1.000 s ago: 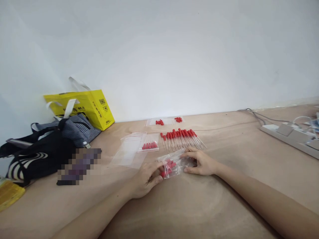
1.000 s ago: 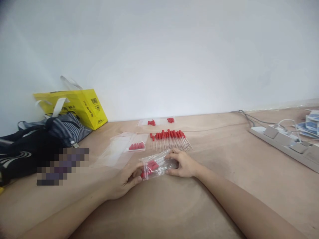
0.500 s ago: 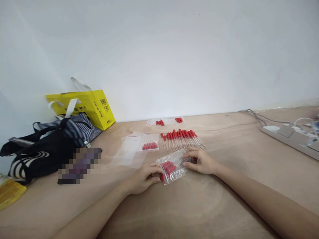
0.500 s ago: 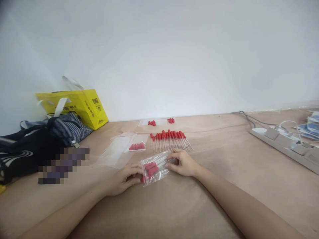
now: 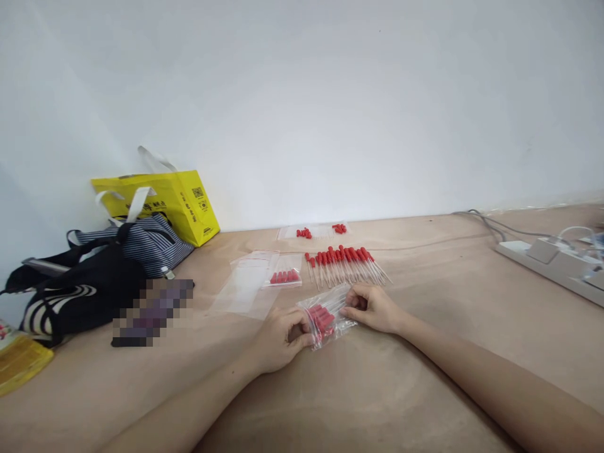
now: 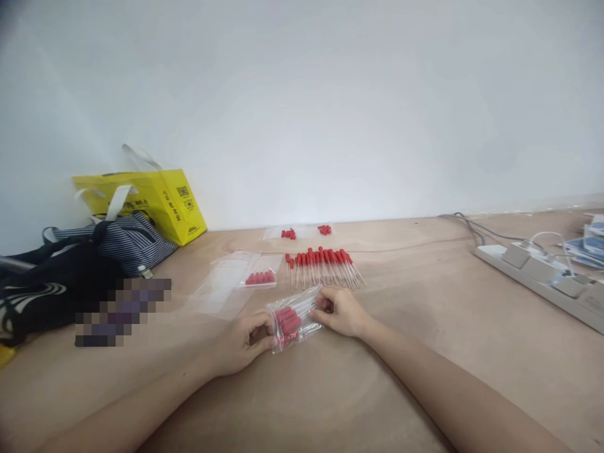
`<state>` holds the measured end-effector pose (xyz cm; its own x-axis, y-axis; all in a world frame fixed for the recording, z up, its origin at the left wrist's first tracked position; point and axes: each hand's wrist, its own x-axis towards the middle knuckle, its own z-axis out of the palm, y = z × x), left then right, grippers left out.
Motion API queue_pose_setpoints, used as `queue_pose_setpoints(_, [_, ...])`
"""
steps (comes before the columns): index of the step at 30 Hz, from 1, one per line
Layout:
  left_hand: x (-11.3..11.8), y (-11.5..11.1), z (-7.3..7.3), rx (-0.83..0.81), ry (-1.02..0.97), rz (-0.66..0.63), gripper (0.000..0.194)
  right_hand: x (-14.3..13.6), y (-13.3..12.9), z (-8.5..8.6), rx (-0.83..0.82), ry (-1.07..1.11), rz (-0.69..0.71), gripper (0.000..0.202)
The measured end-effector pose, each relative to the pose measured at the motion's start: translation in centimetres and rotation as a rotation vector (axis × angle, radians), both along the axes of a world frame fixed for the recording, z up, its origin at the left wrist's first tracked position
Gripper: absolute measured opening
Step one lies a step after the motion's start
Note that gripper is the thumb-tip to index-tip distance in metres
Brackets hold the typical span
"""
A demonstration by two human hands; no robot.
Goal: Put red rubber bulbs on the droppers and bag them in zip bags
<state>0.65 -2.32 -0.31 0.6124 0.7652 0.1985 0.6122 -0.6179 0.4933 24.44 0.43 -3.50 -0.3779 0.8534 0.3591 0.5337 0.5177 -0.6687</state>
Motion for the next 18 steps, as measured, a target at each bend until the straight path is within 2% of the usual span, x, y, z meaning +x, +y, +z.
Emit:
queue_pose_setpoints(7, [0.1,0.0,-0.3,0.075,0.006,0.041,0.016,0.3,-0.2,0.5,0.034,-0.035,0.112,0.022])
queue_pose_setpoints(12, [-0.6,-0.1,-0.3,0.226,-0.021,0.088,0.025,0.5,-0.1,0.4,0.083,-0.067,0.104,0.029])
queue_pose_setpoints(14, [-0.9,0.0,-0.2,0.271,-0.041,0.049,0.026,0.6,0.0,0.3,0.082,-0.078,0.086,0.029])
queue_pose_setpoints(16, [-1.1,0.2,-0.1,0.259,-0.056,-0.054,0.033,0.6,0.0,0.3,0.074,-0.088,0.074,0.030])
queue_pose_setpoints(18, [-1.1,0.4,-0.1,0.219,-0.055,-0.155,0.031,0.5,-0.1,0.5,0.072,-0.091,0.091,0.030])
